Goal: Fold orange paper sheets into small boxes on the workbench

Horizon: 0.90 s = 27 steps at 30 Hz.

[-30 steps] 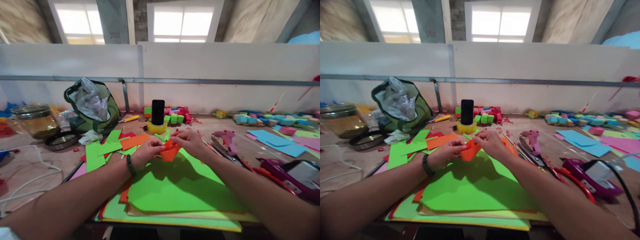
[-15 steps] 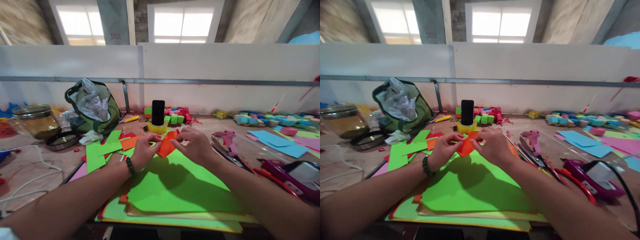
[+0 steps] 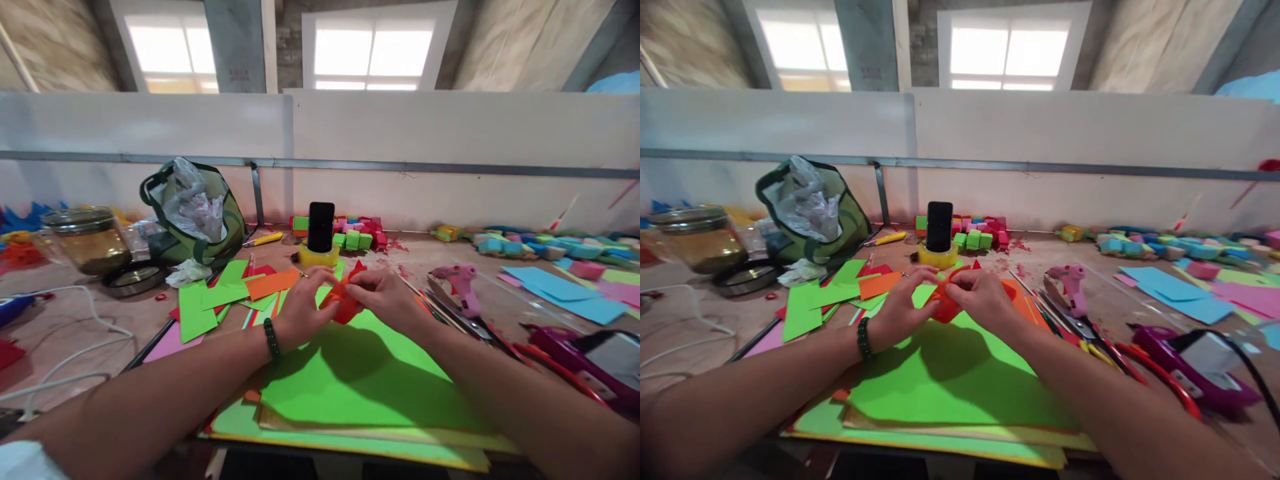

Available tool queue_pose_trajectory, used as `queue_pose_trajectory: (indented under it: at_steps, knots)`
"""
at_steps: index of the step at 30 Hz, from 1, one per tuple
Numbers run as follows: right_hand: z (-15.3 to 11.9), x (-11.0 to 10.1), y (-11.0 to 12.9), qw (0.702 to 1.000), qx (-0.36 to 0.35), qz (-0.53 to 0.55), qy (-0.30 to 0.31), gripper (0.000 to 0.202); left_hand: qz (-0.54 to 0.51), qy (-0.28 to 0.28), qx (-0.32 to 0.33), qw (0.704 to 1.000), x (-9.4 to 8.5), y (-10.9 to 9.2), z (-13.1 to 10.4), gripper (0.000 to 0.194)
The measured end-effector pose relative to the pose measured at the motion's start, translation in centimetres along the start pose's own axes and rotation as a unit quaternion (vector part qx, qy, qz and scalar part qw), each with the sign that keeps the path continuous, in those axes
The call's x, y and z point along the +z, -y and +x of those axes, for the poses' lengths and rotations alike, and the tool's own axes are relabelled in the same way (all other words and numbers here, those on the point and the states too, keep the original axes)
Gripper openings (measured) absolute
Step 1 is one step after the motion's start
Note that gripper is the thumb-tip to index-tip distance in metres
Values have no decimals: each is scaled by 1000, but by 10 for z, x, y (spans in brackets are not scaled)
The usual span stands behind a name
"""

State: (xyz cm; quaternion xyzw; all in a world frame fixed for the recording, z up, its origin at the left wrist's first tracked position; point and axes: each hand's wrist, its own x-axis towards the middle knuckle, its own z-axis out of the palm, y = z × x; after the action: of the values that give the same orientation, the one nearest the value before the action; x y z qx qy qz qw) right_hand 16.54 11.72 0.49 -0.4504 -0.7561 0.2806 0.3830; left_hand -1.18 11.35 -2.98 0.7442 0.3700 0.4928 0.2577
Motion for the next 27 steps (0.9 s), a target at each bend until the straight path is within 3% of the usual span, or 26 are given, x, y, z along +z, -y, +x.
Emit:
queue_pose_trajectory:
  at_steps: [3, 5, 7, 12, 21, 27]
  knots:
    - [0, 0, -4, 999, -27, -19, -18, 22, -157, 73, -139, 975, 2, 5, 5, 63]
    - [0, -2, -5, 997, -47, -54, -34, 20, -225, 129, -172, 950, 3, 7, 6, 58]
    - [1, -3, -4, 994, -56, -84, -41, 18, -229, 155, -143, 950, 2, 8, 7, 44]
    - [2, -2, -7, 995, -38, -86, -41, 12, -193, 140, -102, 966, 2, 10, 4, 41]
    - [-1, -6, 0, 986, -98, -138, 0, 27, -234, 119, -163, 951, 4, 7, 6, 64]
    - [-8, -6, 12, 969, -94, -230, 4, 17, -220, 127, -161, 954, 2, 5, 6, 70]
